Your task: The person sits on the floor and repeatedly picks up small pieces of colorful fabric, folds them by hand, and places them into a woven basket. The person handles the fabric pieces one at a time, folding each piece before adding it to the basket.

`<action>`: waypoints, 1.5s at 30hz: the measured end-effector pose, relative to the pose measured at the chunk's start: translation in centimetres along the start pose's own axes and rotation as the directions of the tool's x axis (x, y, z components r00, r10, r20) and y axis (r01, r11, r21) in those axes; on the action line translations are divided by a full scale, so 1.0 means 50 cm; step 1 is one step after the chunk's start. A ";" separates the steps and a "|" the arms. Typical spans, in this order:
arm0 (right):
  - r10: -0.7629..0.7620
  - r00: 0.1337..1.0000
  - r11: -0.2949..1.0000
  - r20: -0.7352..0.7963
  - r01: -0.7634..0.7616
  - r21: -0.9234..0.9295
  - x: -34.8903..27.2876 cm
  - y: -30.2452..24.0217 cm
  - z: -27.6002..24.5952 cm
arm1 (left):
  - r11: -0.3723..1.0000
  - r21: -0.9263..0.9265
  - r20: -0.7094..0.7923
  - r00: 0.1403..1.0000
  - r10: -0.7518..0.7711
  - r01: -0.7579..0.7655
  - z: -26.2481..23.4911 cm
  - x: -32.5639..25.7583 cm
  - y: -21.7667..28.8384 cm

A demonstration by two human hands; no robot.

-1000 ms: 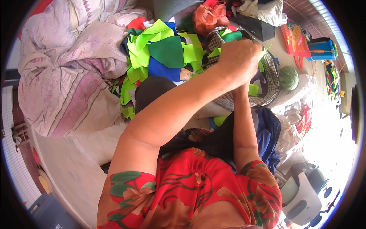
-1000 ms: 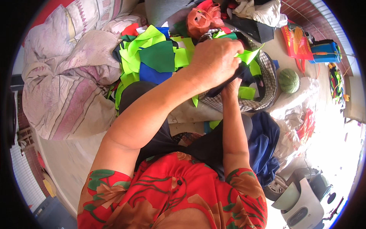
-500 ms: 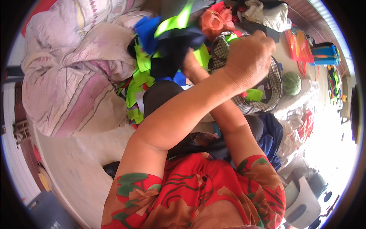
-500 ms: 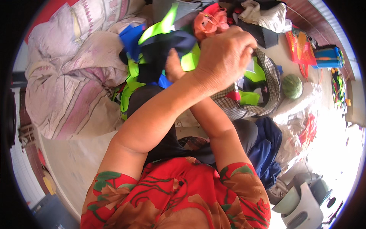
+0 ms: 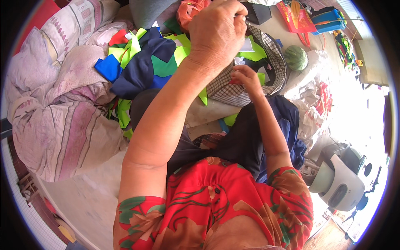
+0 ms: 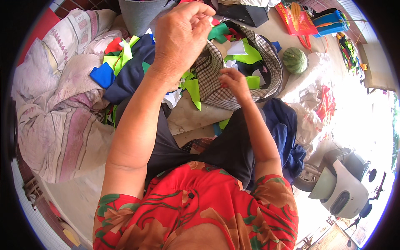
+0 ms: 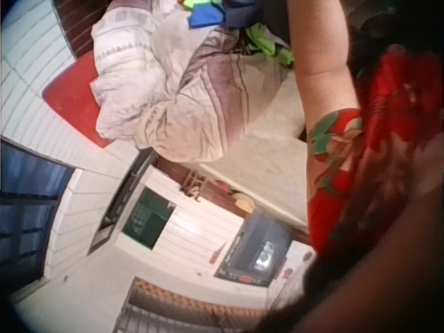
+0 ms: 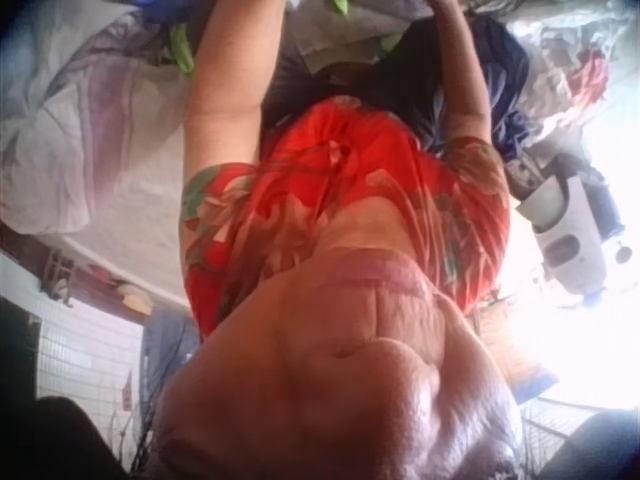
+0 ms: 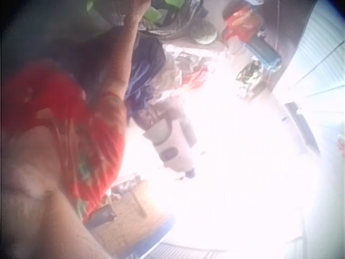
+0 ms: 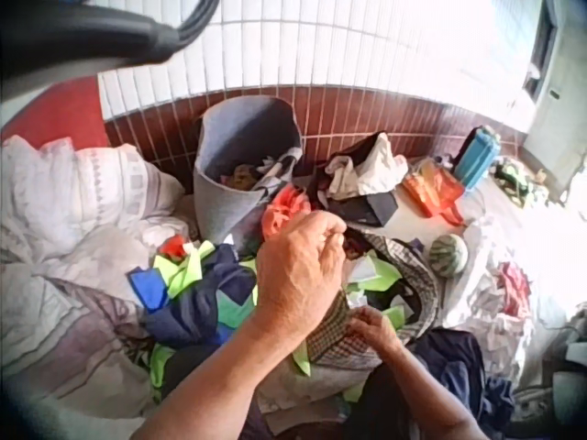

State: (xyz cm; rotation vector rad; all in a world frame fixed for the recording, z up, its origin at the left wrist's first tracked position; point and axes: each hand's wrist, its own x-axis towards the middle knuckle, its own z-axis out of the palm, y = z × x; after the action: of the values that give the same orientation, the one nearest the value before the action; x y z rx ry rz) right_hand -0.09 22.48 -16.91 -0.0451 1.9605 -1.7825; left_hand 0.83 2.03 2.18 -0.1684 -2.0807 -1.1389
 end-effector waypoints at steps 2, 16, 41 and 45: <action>-0.029 0.987 0.995 -0.160 0.014 -0.100 -0.019 0.009 -0.046 | 0.999 -0.005 0.047 0.998 -0.034 0.035 -0.006 0.001 -0.004; -0.120 0.967 0.833 -0.224 -0.025 -0.552 0.043 0.091 -0.080 | 0.992 -0.022 0.125 0.985 -0.117 0.121 -0.002 0.007 0.009; 0.281 0.946 0.918 0.164 -0.315 0.240 0.308 0.167 -0.070 | 0.977 -0.121 0.115 0.980 -0.161 0.175 0.015 -0.004 -0.039; 0.204 0.968 0.932 0.143 -0.237 0.274 0.299 0.149 -0.063 | 0.973 -0.128 0.116 0.977 -0.177 0.191 0.009 -0.004 -0.045</action>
State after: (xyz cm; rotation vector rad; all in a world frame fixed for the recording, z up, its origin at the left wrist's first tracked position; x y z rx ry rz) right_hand -12.23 21.40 -28.72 0.1633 1.5427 -1.8528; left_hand -0.24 1.10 0.38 -0.1042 -2.1432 -1.4151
